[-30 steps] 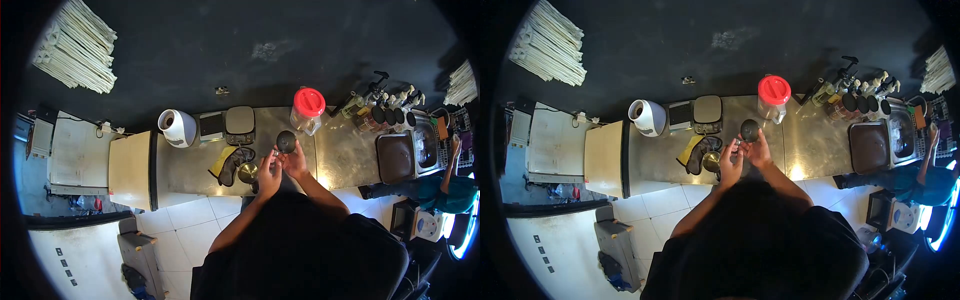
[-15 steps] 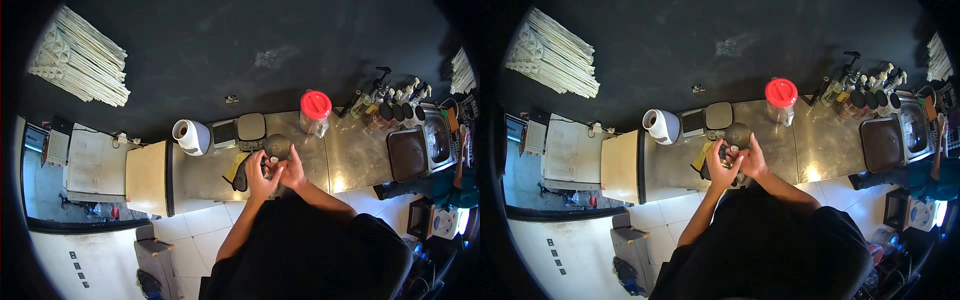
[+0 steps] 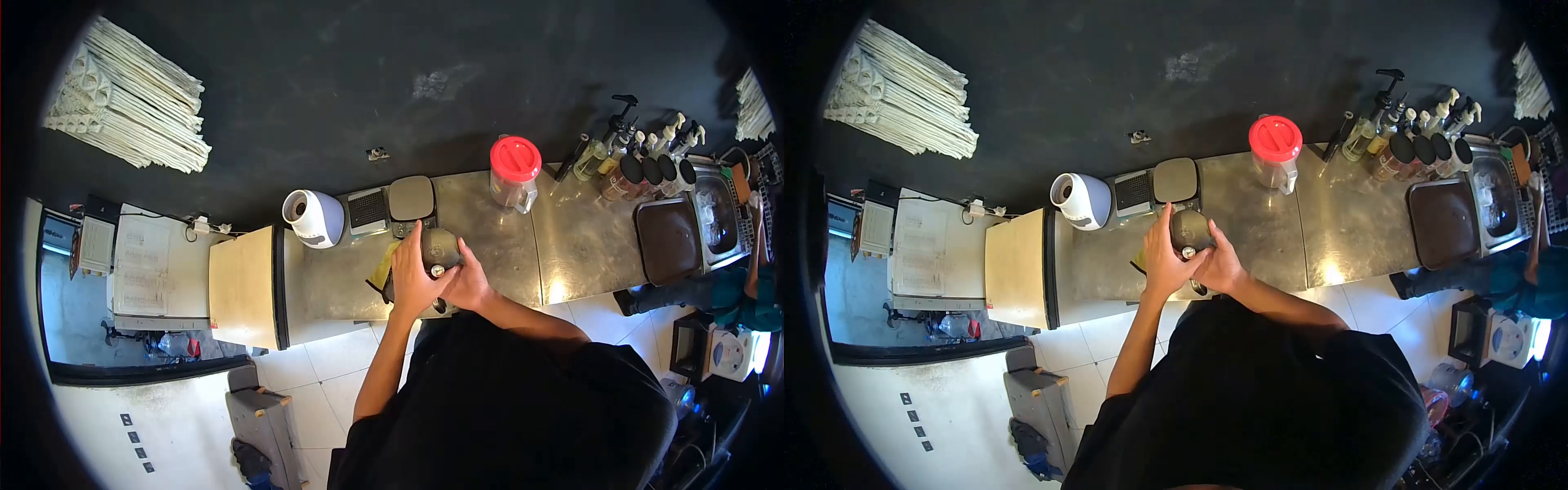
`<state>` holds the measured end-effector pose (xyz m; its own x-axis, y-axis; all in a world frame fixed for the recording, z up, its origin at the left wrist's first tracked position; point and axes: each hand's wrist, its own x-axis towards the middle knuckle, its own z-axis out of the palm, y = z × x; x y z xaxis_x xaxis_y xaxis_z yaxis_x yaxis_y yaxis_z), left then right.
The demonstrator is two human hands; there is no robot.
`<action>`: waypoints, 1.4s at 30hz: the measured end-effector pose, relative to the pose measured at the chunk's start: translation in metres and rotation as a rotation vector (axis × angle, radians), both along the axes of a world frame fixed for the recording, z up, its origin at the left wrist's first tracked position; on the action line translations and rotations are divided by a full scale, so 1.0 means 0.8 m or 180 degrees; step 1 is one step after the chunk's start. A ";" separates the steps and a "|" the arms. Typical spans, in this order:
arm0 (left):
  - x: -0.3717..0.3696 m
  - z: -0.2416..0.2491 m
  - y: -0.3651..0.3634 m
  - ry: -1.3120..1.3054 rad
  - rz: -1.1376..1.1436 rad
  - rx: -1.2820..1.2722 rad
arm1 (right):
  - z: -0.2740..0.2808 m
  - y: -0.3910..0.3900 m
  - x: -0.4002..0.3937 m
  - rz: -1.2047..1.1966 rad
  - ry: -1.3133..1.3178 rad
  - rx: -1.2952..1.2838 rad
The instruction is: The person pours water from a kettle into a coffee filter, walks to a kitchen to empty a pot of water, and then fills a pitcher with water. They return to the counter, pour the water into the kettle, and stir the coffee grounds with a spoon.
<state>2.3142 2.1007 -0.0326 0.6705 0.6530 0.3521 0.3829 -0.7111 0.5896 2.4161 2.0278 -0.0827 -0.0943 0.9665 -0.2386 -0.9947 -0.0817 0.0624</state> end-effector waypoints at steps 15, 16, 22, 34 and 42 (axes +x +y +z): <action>-0.054 -0.038 -0.028 -0.0580 0.1217 -0.0336 | -0.040 -0.049 0.020 0.1117 -0.1223 -0.0695; -0.059 -0.043 -0.030 -0.0651 0.1357 -0.0403 | -0.049 -0.059 0.031 0.1131 -0.1219 -0.0714; -0.066 -0.087 -0.042 -0.0527 0.1382 -0.0609 | -0.088 -0.095 0.073 0.0467 -0.1349 -0.1124; -0.039 -0.144 -0.043 0.0256 0.1475 0.0025 | -0.074 -0.096 0.060 0.0407 -0.1997 -0.1376; -0.041 -0.155 -0.050 0.0479 0.1609 -0.0070 | -0.079 -0.096 0.062 0.0787 -0.2358 -0.1503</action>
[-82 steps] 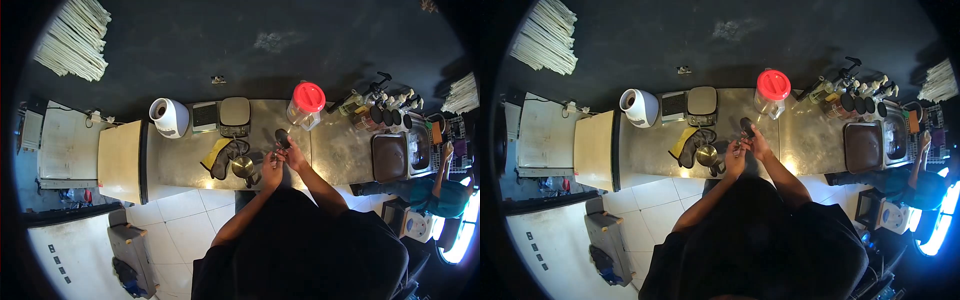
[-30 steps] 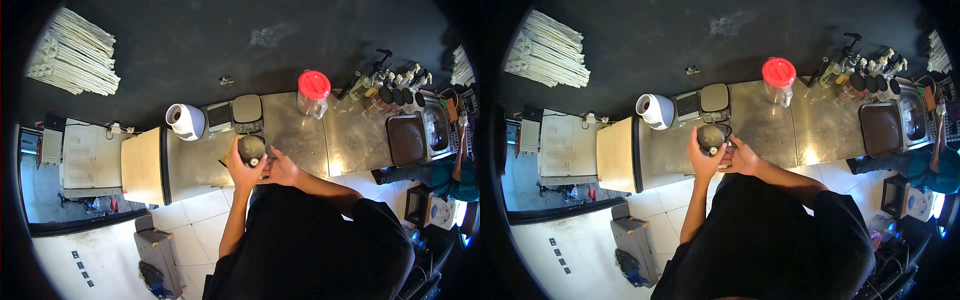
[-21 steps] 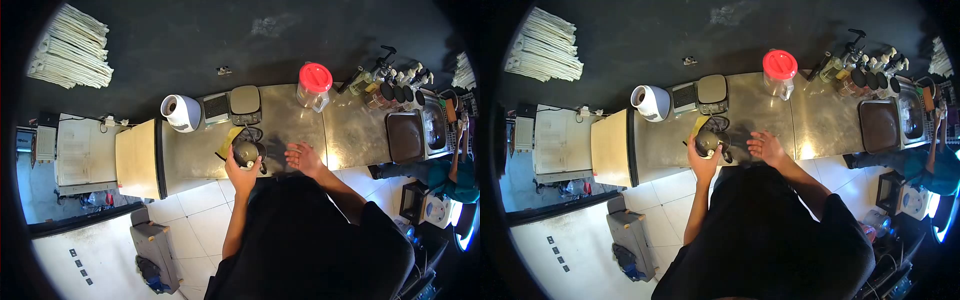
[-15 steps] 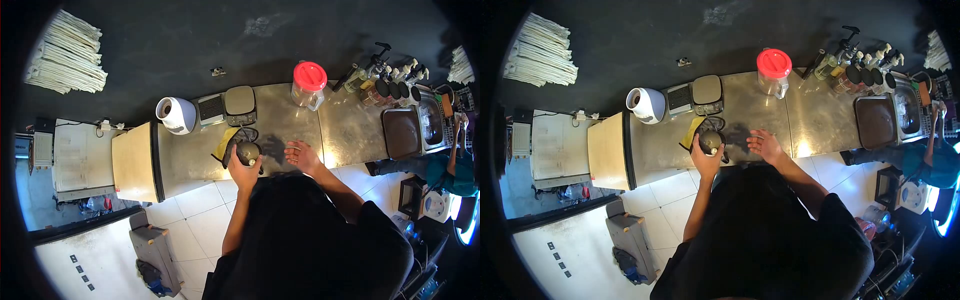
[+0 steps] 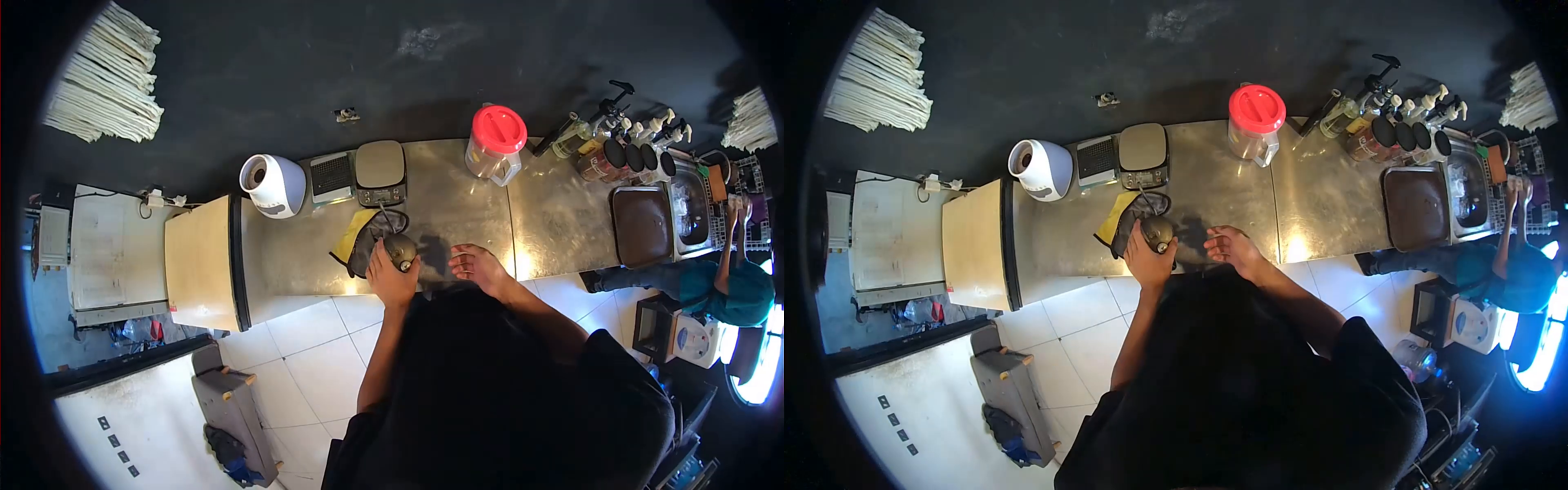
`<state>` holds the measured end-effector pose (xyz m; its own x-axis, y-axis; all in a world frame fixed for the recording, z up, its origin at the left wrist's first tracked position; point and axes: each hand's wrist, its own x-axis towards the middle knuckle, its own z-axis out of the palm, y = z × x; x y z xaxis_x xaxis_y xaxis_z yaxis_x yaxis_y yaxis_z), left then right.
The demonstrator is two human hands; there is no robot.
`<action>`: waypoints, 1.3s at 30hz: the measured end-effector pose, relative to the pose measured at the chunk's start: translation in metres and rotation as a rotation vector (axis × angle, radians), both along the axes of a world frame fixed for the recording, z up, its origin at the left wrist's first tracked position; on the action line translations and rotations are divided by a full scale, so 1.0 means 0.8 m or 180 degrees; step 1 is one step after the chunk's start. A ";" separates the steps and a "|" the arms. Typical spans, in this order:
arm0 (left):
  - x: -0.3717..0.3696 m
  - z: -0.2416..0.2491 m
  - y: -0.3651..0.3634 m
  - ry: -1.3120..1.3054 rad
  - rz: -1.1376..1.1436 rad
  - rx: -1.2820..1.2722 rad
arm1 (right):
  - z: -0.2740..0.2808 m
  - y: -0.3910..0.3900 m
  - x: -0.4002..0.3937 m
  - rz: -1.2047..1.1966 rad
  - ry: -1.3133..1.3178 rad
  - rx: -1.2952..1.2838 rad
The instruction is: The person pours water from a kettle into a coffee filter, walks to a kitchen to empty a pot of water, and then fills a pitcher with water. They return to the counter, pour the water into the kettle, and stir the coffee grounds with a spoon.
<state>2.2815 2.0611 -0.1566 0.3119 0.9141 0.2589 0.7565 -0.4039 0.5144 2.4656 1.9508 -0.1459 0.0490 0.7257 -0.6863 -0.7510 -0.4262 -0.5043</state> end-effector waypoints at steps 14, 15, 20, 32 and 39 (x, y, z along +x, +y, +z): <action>-0.039 -0.051 0.023 -0.1854 0.0464 -0.1271 | -0.031 0.076 -0.031 0.1297 -0.3490 0.1098; -0.043 -0.053 0.028 -0.1876 0.0401 -0.1346 | -0.032 0.084 -0.032 0.1332 -0.3783 0.1283; -0.046 -0.065 0.033 -0.2433 0.0645 -0.1813 | -0.041 0.104 -0.040 0.1513 -0.4237 0.1306; -0.057 -0.075 0.037 -0.2449 0.0789 -0.2199 | -0.065 0.122 -0.030 0.1789 -0.3612 0.0226; -0.058 -0.090 0.042 -0.2498 0.0806 -0.2249 | -0.108 0.084 -0.049 0.1303 -0.2897 0.0135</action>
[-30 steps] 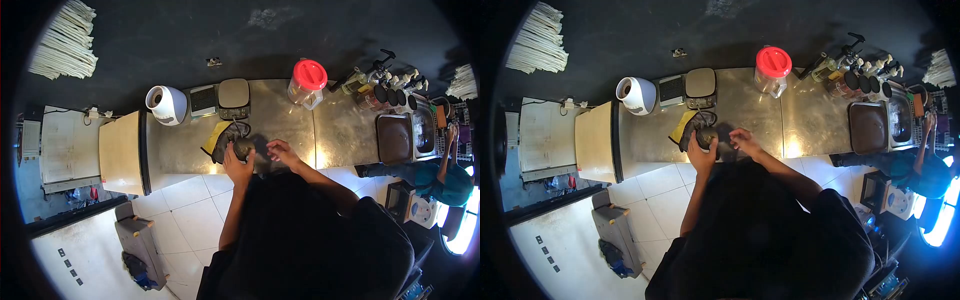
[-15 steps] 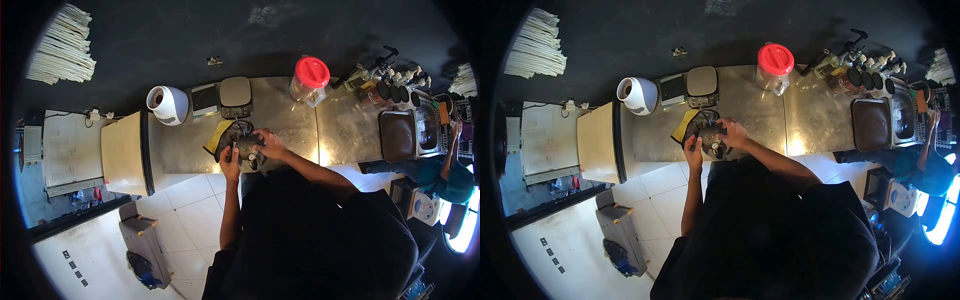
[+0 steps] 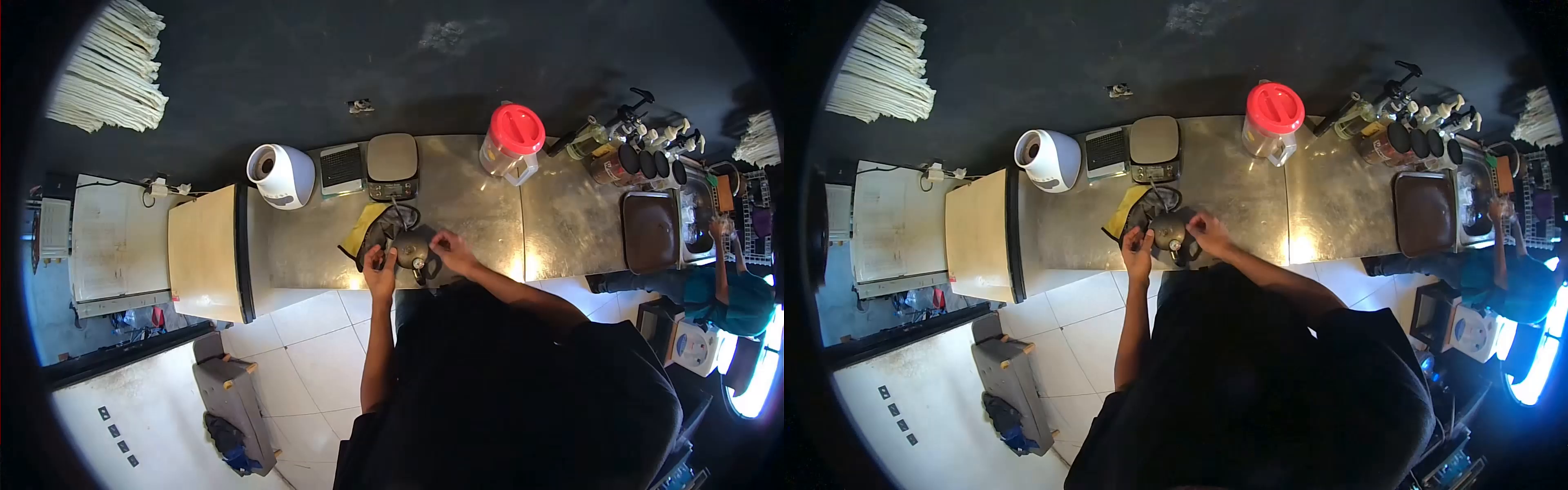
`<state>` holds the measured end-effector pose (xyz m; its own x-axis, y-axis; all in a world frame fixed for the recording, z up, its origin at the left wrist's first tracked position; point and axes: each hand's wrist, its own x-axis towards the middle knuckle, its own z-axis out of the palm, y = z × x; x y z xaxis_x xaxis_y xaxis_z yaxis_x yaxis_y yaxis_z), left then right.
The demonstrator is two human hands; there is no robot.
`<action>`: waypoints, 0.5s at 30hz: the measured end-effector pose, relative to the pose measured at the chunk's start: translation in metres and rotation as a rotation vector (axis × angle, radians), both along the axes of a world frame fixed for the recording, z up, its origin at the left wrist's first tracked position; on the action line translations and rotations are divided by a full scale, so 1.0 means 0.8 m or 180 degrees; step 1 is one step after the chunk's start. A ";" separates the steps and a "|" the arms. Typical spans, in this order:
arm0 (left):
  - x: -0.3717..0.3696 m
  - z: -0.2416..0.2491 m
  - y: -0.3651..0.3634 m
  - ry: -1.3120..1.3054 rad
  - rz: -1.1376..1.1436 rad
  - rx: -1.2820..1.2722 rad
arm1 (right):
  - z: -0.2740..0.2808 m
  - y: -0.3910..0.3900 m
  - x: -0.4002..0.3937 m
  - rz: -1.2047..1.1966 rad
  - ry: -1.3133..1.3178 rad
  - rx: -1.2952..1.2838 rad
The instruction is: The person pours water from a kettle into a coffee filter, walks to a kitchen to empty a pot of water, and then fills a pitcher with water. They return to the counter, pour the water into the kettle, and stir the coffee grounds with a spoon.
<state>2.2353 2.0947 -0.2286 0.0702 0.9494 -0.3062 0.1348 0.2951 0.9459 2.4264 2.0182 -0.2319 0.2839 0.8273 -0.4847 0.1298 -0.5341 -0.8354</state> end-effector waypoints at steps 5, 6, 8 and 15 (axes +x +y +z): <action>0.001 -0.005 -0.006 0.0189 -0.0110 0.0335 | 0.026 -0.048 -0.036 0.0263 0.1313 -0.0221; 0.004 0.002 -0.008 0.0165 -0.0096 0.0332 | 0.032 -0.048 -0.042 0.0457 0.1000 -0.0214; 0.006 0.018 -0.007 0.0391 -0.0322 0.0416 | 0.041 -0.047 -0.048 0.0743 0.0643 -0.0082; -0.023 -0.027 0.024 0.0164 -0.0659 0.0886 | -0.001 -0.056 -0.060 0.0151 0.1397 0.0479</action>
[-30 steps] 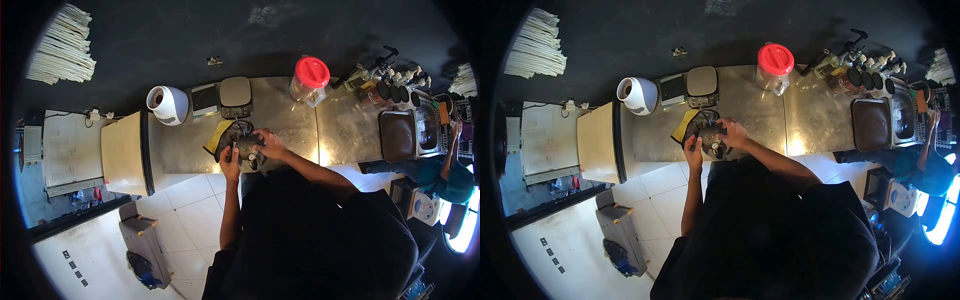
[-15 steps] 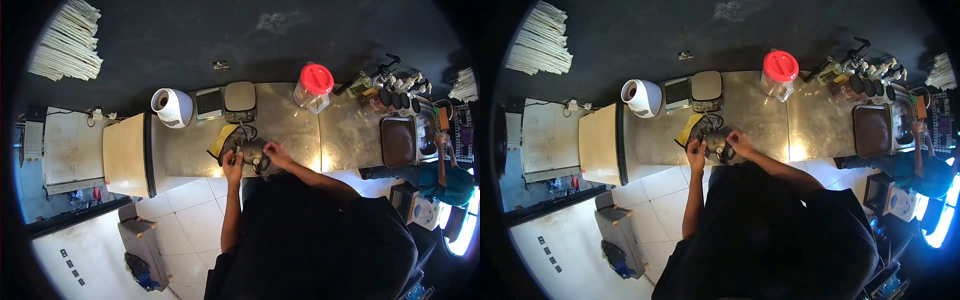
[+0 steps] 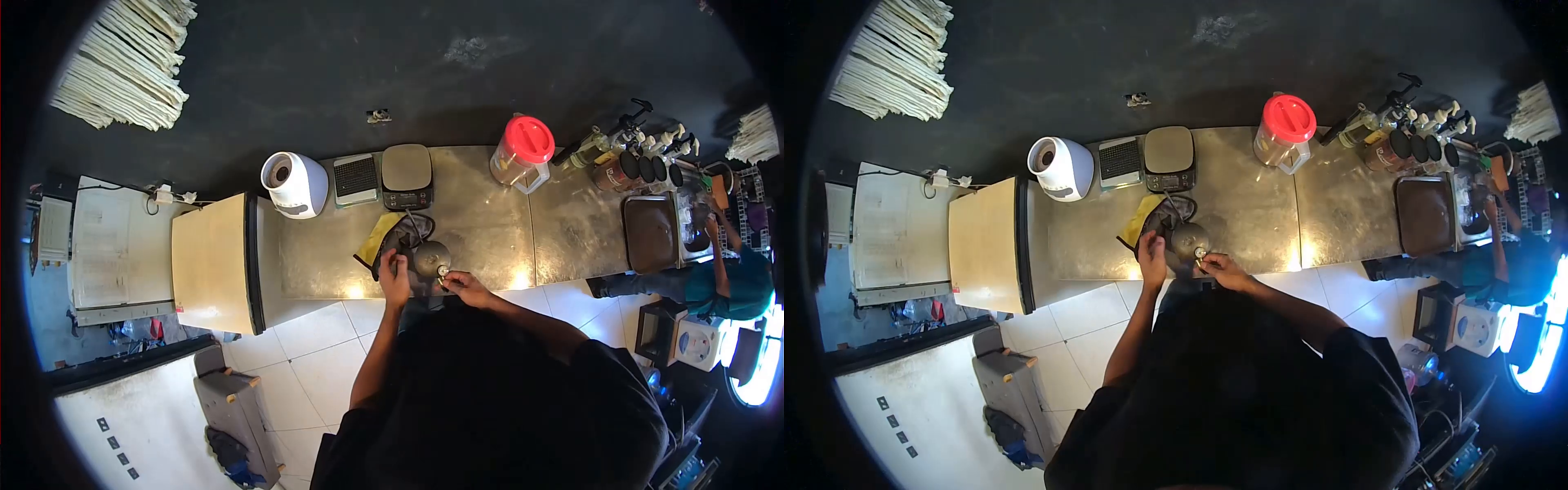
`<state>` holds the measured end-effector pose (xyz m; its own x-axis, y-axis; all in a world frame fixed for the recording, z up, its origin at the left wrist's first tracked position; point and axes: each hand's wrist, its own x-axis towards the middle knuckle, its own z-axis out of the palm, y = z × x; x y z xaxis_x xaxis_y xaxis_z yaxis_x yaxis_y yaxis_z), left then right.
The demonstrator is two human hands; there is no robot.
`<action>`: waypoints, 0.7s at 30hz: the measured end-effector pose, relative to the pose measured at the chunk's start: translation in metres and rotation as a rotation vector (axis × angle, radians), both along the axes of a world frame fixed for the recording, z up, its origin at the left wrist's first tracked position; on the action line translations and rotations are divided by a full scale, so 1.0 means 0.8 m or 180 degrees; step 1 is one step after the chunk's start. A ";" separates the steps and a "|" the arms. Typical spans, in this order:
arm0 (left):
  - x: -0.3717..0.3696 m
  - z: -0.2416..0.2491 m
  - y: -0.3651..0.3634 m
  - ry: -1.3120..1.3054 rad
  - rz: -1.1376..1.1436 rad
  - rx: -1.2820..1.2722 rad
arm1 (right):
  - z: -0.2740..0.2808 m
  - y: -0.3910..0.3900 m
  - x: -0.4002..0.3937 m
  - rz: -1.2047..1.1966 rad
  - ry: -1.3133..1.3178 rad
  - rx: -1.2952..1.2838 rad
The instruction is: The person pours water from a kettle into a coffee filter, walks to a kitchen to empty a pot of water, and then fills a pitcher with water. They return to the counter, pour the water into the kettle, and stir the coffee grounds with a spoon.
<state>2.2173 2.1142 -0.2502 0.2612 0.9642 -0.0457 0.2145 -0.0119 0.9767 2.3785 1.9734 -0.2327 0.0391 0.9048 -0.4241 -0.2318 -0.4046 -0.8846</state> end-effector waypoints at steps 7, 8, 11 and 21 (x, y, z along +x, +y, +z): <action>-0.017 0.013 0.068 0.2122 -0.0427 0.1337 | 0.007 -0.007 -0.021 -0.0450 -0.0514 0.0255; -0.019 0.012 0.075 0.2556 -0.0889 0.1286 | 0.010 -0.007 -0.021 -0.0477 -0.0623 0.0308; -0.023 -0.003 0.096 0.2452 -0.0820 0.1404 | 0.021 -0.007 -0.015 -0.0601 -0.1132 0.0207; -0.036 0.162 0.135 -0.0106 0.0011 0.1381 | 0.166 0.057 -0.013 -0.1629 -0.2557 0.0238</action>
